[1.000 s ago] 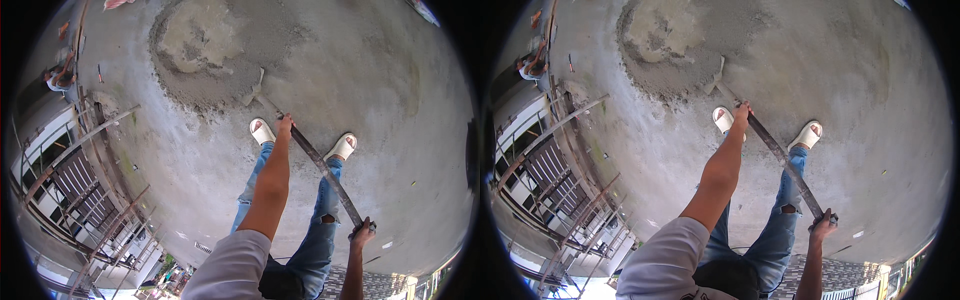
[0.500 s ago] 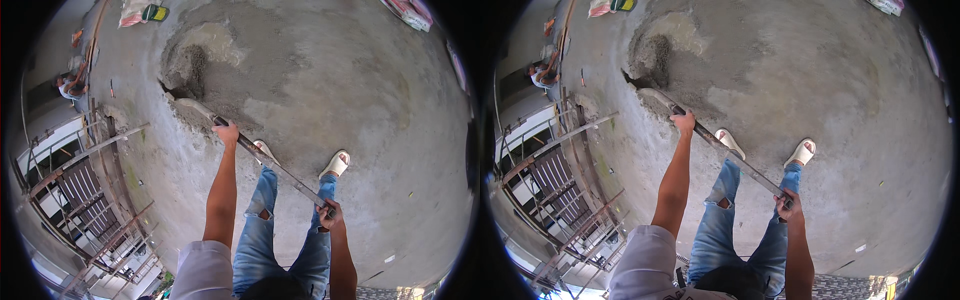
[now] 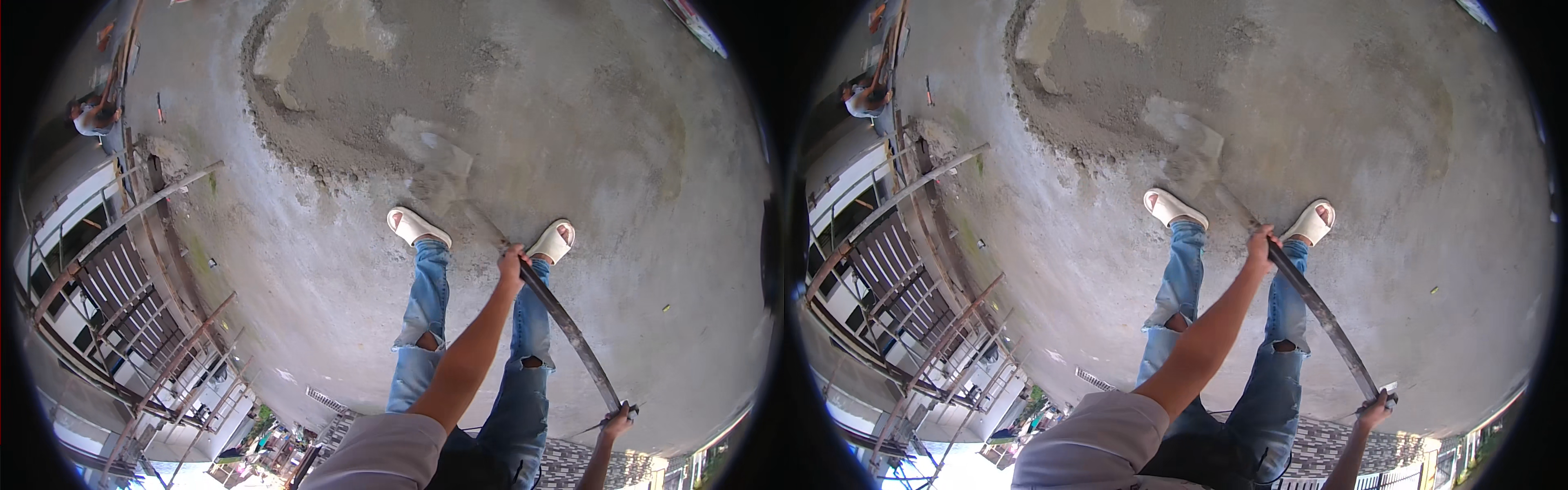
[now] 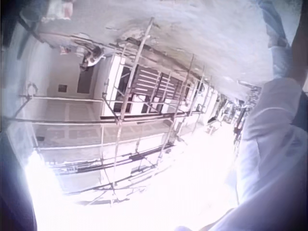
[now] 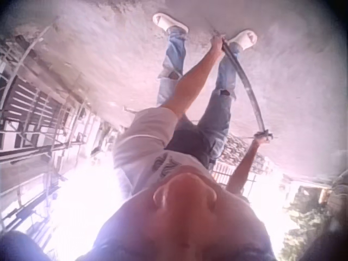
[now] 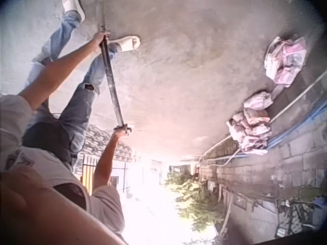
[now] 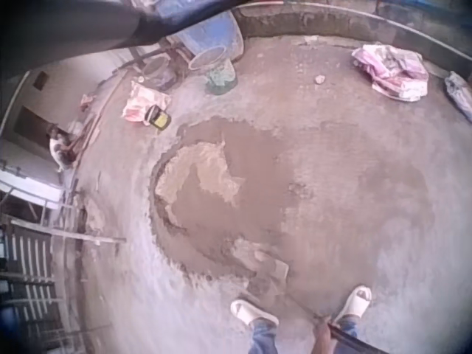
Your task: Mixing cement and sand with water using a shovel and bucket.
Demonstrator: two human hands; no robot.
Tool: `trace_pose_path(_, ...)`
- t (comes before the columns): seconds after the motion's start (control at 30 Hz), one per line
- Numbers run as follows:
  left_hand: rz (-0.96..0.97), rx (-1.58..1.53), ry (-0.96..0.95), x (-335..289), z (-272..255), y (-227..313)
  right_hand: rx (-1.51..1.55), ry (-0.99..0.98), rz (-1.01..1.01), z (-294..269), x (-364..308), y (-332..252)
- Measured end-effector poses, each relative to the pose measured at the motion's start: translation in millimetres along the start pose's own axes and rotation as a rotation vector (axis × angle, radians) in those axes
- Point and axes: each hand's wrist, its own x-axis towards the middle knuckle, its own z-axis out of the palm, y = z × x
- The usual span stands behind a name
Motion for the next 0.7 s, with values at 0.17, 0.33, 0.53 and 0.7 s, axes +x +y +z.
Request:
trace_pose_path(0.17, -0.124, -0.019, -0.008, -18.7, 11.9, -63.6, -0.064, 0.254, -0.058, -73.4, 14.4, -46.9)
trace_pose_path(0.33, 0.021, -0.087, -0.037, 16.9, 3.3, 39.8, -0.190, 0.083, -0.069, 39.5, -29.5, -82.6)
trace_pose_path(0.53, 0.312, 0.059, 0.016, 56.0, -60.8, 286.1, -0.111, -0.195, -0.151, 212.2, -203.2, -77.3)
trace_pose_path(0.7, 0.555, 0.243, 0.192, 35.2, -57.9, 325.5, 0.025, -0.342, 0.158, 251.2, -185.0, -33.2)
